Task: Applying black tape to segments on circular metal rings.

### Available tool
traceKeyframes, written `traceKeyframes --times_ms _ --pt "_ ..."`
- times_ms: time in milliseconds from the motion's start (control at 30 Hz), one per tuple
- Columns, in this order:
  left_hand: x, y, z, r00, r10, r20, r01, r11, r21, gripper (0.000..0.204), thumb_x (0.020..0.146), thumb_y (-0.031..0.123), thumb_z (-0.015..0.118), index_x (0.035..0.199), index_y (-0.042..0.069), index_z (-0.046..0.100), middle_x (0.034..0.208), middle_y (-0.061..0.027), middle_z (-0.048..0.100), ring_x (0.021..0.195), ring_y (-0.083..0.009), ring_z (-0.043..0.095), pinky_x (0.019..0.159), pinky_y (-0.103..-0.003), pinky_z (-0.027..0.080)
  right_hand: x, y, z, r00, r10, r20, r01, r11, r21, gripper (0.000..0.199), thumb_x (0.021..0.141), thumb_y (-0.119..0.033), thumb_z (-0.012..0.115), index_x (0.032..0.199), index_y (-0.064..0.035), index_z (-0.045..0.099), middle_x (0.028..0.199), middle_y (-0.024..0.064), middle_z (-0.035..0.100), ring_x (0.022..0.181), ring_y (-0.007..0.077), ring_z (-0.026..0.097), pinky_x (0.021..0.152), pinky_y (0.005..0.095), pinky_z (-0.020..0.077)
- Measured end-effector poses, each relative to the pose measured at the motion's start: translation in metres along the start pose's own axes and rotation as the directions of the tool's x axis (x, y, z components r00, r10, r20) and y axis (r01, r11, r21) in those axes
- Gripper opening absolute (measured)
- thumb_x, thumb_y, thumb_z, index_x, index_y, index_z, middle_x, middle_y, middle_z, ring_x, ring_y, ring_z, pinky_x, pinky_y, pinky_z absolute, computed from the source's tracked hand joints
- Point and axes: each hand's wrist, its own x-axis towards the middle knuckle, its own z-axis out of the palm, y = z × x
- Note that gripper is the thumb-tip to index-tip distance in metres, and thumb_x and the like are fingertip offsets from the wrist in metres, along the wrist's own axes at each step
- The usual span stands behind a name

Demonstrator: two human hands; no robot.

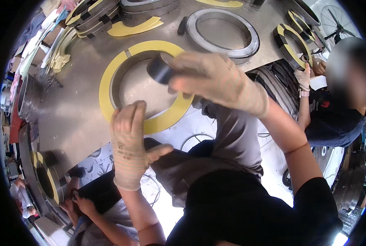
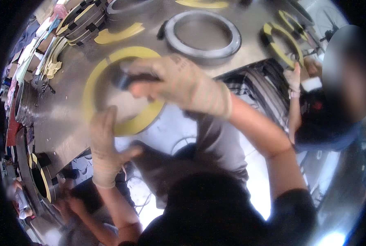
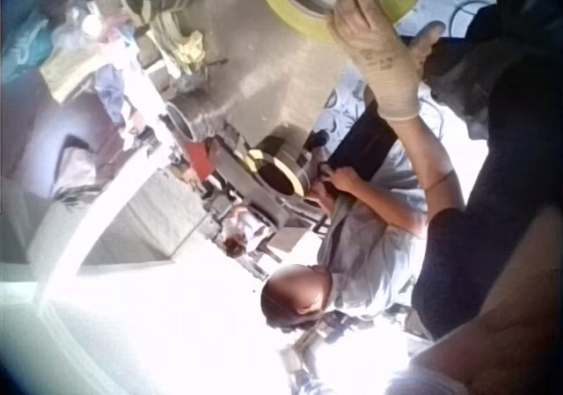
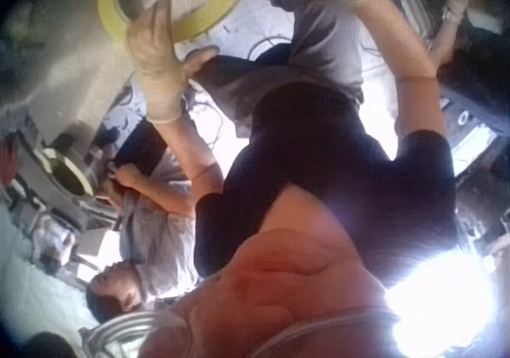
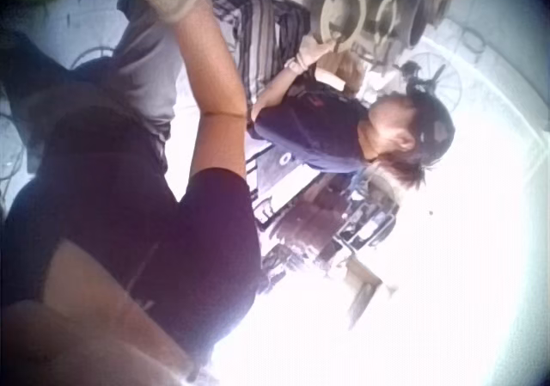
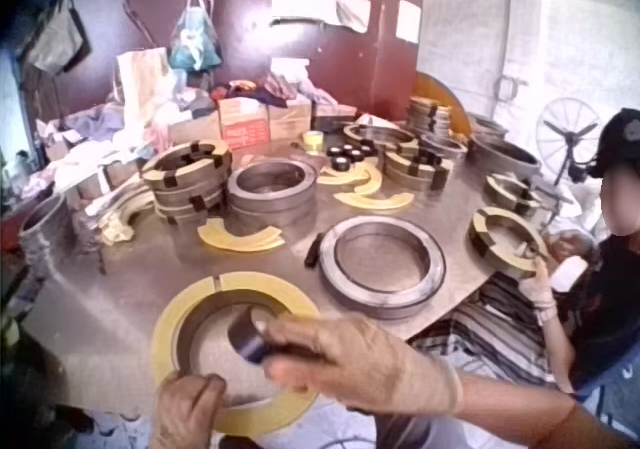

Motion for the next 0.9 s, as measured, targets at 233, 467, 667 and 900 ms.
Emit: traceKeyframes --times_ms 233,467,667,900 --pt "0.009 0.048 -0.011 0.867 -0.45 -0.215 -0.025 0.391 -0.92 0.104 0.079 0.078 0.066 0.141 -0.004 0.053 0.137 -0.0168 0.058 0.13 -0.0295 0.055 0.114 -0.042 0.037 -0.069 -0.036 0.022 0.985 -0.17 0.016 0.165 0.974 0.157 0.038 0.089 -0.03 0.076 0.116 -0.0042 0.07 0.093 0.0096 0.074 0.075 0.017 0.071 0.066 0.0302 0.054" --pt "-0.018 0.087 -0.006 0.814 -0.531 -0.235 -0.025 0.373 -0.927 0.062 0.067 0.028 0.095 0.118 0.002 0.071 0.122 -0.0107 0.064 0.116 -0.0229 0.059 0.103 -0.036 0.044 -0.092 -0.021 0.039 0.891 -0.447 -0.079 0.422 0.88 -0.22 0.026 0.087 -0.027 0.074 0.109 -0.0124 0.07 0.083 0.0073 0.068 0.073 0.0268 0.068 0.063 0.0363 0.052" --pt "-0.029 0.087 0.006 0.871 -0.47 -0.142 -0.103 0.108 -0.989 0.061 0.069 0.03 0.093 0.117 0.0 0.071 0.117 -0.0112 0.065 0.112 -0.0226 0.061 0.097 -0.035 0.05 -0.109 -0.013 0.049 0.836 -0.548 0.008 0.508 0.77 -0.386 0.023 0.086 -0.031 0.072 0.105 -0.0192 0.066 0.074 0.0024 0.053 0.065 0.0256 0.059 0.056 0.0404 0.046" --pt "-0.047 0.088 0.034 0.848 -0.486 -0.213 -0.086 0.27 -0.959 0.038 0.079 0.028 0.086 0.103 0.001 0.075 0.106 -0.0113 0.07 0.1 -0.0209 0.064 0.09 -0.033 0.05 -0.128 -0.003 0.07 0.88 -0.471 0.062 0.419 0.708 -0.569 0.027 0.081 -0.035 0.072 0.105 -0.0258 0.065 0.072 -0.002 0.053 0.063 0.0193 0.061 0.053 0.0369 0.0462"
